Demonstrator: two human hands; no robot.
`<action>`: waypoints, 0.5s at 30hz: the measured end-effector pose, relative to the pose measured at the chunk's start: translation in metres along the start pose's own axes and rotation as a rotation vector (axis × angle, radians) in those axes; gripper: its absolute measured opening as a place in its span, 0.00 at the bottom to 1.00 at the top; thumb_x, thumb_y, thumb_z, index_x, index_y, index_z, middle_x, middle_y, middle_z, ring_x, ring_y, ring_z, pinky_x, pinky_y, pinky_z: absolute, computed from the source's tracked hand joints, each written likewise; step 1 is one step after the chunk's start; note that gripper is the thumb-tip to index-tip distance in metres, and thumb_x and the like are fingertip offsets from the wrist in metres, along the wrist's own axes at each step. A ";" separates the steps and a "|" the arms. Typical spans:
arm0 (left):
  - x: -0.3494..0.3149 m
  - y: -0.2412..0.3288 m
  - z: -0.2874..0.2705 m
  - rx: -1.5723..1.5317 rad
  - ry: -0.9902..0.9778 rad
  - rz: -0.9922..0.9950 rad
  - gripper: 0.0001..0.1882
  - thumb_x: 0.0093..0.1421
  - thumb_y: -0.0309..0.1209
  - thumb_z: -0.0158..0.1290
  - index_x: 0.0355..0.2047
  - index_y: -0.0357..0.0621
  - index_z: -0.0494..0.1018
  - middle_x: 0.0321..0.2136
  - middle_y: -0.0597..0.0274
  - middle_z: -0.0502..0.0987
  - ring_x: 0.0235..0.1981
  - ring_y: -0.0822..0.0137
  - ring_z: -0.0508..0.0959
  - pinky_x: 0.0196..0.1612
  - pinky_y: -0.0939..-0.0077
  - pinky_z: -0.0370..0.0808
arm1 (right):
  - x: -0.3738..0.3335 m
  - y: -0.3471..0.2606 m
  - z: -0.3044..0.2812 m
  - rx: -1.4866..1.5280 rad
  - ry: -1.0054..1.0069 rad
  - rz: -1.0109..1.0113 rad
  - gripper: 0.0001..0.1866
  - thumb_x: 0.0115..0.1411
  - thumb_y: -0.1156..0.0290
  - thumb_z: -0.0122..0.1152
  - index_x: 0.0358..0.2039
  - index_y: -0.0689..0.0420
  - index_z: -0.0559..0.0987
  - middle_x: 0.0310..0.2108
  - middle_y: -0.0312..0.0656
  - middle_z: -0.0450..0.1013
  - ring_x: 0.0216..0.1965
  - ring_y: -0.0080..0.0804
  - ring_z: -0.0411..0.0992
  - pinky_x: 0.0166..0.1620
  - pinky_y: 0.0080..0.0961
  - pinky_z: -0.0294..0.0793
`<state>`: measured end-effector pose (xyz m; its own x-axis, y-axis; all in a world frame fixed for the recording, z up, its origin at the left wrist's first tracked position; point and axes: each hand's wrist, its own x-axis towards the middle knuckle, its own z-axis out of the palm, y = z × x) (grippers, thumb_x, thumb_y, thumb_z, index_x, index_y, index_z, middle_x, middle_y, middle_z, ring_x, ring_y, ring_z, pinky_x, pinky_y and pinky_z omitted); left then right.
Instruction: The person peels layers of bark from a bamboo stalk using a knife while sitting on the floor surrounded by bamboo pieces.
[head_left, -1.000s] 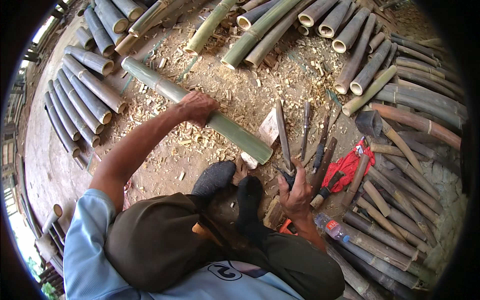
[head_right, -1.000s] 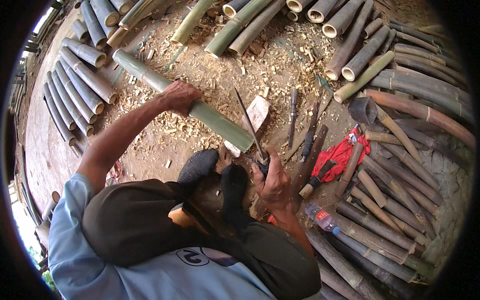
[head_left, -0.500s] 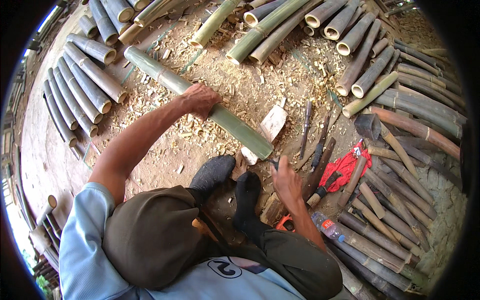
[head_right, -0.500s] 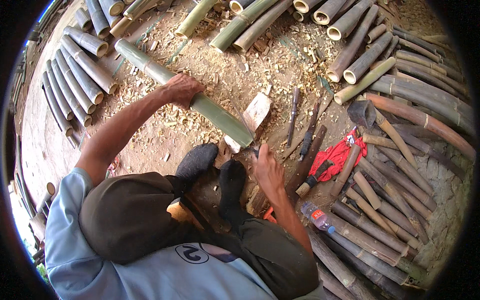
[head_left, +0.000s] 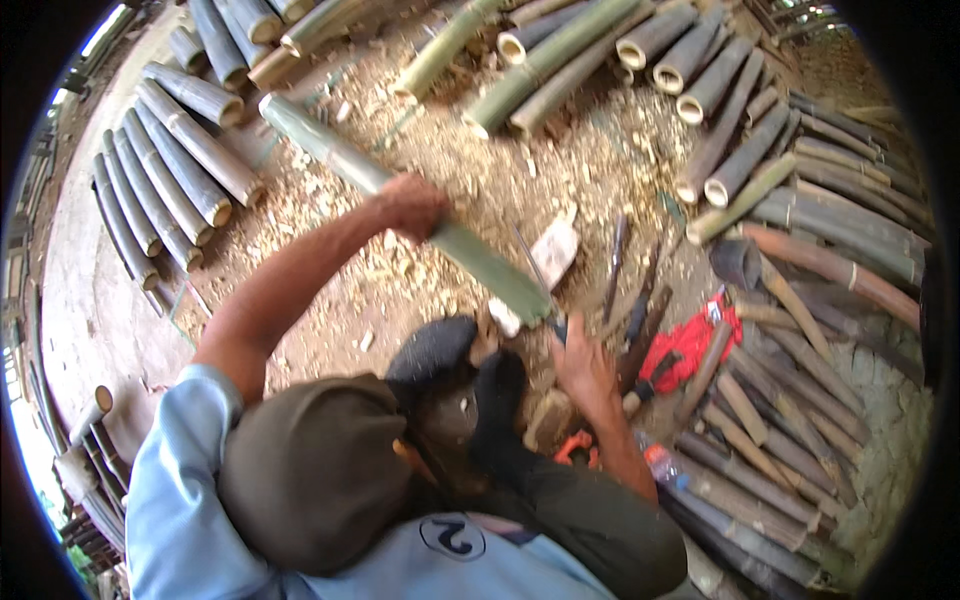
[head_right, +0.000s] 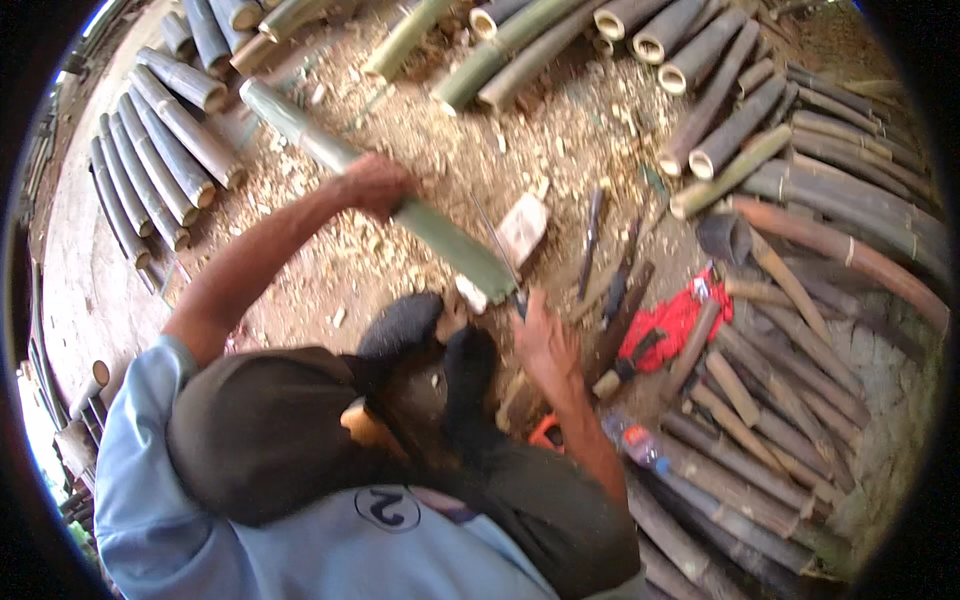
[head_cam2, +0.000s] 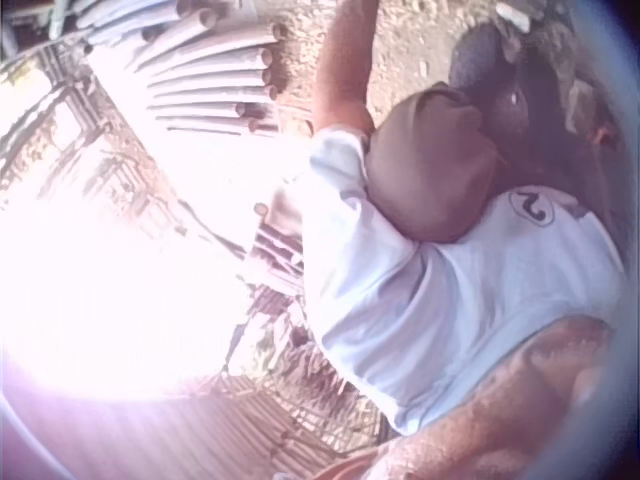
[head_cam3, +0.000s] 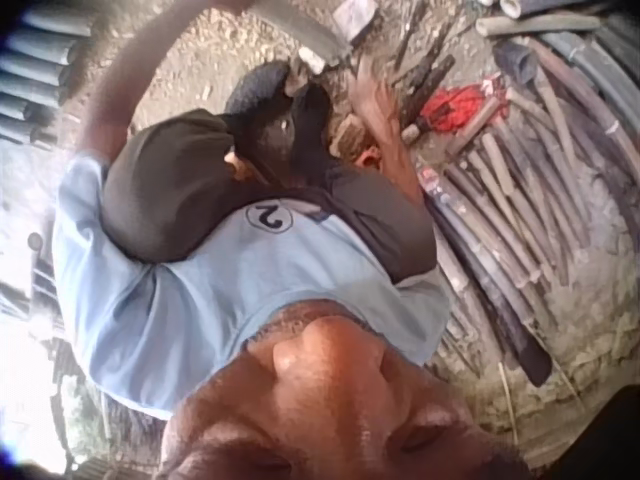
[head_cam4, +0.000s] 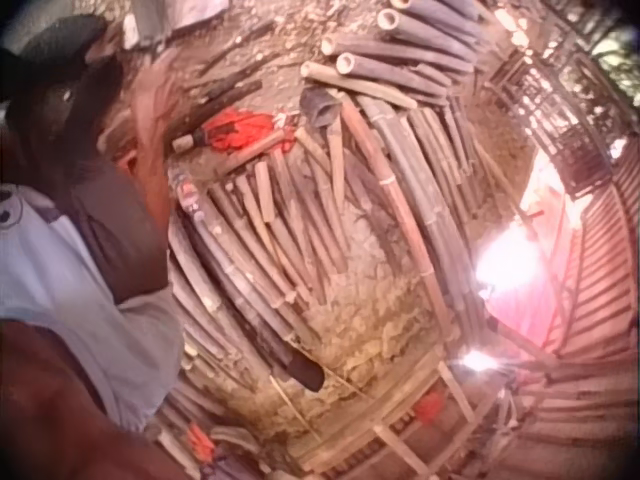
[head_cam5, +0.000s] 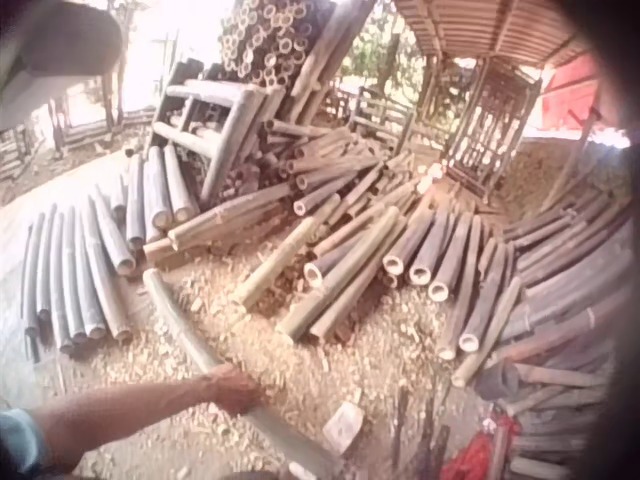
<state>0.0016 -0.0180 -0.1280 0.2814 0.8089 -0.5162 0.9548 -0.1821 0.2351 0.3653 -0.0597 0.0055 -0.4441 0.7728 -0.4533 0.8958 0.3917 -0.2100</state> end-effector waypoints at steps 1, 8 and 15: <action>-0.001 -0.003 -0.002 0.027 0.030 -0.013 0.23 0.40 0.34 0.72 0.39 0.53 0.80 0.32 0.62 0.83 0.32 0.65 0.81 0.37 0.63 0.80 | -0.002 -0.009 -0.010 0.044 0.067 -0.033 0.18 0.67 0.62 0.58 0.46 0.62 0.65 0.29 0.63 0.76 0.33 0.69 0.76 0.34 0.59 0.74; -0.003 0.004 0.002 -0.007 0.102 0.048 0.22 0.39 0.34 0.72 0.37 0.51 0.79 0.31 0.62 0.82 0.31 0.65 0.81 0.36 0.65 0.81 | -0.018 0.004 0.007 0.339 0.287 -0.164 0.18 0.66 0.60 0.61 0.44 0.60 0.67 0.24 0.59 0.75 0.29 0.66 0.77 0.32 0.56 0.75; -0.012 -0.001 0.015 -0.047 0.168 0.007 0.17 0.44 0.30 0.69 0.36 0.51 0.78 0.30 0.64 0.82 0.30 0.66 0.81 0.39 0.66 0.81 | -0.013 -0.024 -0.025 0.142 0.193 -0.148 0.18 0.65 0.63 0.61 0.46 0.61 0.67 0.31 0.62 0.77 0.31 0.65 0.77 0.32 0.54 0.75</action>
<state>-0.0013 -0.0357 -0.1344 0.2638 0.8905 -0.3707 0.9463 -0.1644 0.2783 0.3491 -0.0660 0.0383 -0.5527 0.7988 -0.2378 0.8081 0.4438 -0.3874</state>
